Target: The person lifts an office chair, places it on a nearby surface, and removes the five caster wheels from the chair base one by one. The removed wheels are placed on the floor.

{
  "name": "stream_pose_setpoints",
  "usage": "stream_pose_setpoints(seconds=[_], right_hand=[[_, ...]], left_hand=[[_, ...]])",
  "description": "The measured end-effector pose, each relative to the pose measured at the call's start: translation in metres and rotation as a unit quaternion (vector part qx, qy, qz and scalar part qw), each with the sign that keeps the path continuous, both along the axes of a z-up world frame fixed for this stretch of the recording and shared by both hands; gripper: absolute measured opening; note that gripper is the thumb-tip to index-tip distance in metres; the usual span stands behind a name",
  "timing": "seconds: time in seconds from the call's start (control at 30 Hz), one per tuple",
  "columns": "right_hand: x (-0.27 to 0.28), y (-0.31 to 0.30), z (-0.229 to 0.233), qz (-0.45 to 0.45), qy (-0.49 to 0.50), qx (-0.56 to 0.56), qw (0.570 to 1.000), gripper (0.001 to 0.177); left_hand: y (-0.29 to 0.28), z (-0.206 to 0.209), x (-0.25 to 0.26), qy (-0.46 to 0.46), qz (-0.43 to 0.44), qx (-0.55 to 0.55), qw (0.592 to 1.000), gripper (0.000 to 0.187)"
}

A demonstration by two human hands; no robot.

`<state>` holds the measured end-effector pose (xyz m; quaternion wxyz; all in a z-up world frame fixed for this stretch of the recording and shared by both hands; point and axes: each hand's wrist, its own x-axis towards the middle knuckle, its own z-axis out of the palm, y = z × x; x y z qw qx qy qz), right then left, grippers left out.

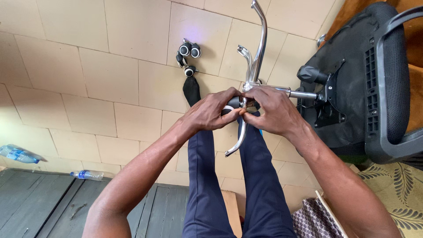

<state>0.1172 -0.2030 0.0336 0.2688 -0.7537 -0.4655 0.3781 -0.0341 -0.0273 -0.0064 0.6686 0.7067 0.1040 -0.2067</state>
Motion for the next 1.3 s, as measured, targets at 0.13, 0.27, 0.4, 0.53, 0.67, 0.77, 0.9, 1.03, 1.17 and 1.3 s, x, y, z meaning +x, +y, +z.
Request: stream_pose_setpoints(seconds=[0.13,0.27,0.4,0.53,0.67,0.77,0.9,1.03,1.17,1.3], right_hand=[[-0.001,-0.002,-0.008,0.02,0.017,0.035,0.999,0.044],[-0.007,-0.005,-0.025,0.045,0.022,0.065,0.997,0.043],[-0.003,-0.007,-0.039,0.053,0.046,0.073,0.995,0.043],[-0.01,-0.016,-0.044,0.042,0.061,0.115,0.991,0.044],[-0.005,-0.017,-0.049,0.028,0.058,0.128,0.99,0.039],[0.013,-0.005,-0.065,-0.006,0.03,0.08,0.996,0.034],[0.005,0.013,-0.062,-0.066,-0.043,0.083,0.993,0.031],[-0.008,0.01,-0.051,-0.058,0.002,0.13,0.99,0.024],[-0.022,-0.004,-0.051,-0.073,0.035,0.062,0.995,0.028],[-0.017,-0.002,-0.05,-0.075,0.064,0.099,0.99,0.035]], left_hand=[[0.0,-0.001,-0.004,-0.051,-0.007,0.019,0.999,0.043],[0.007,-0.005,-0.005,-0.065,-0.04,0.045,0.996,0.041],[0.004,-0.028,-0.017,-0.149,-0.004,0.051,0.988,0.039],[-0.011,-0.041,-0.026,-0.11,0.006,0.041,0.993,0.039],[0.022,0.004,-0.006,-0.06,0.025,-0.028,0.997,0.04],[0.111,0.039,-0.035,-0.029,0.124,0.24,0.962,0.03],[0.151,0.041,-0.155,0.064,0.146,0.205,0.966,0.026],[0.093,-0.013,-0.176,0.054,0.169,0.134,0.975,0.027],[0.035,-0.017,-0.114,0.001,0.179,0.023,0.984,0.037],[0.011,-0.012,-0.048,0.052,0.182,-0.129,0.973,0.045]])
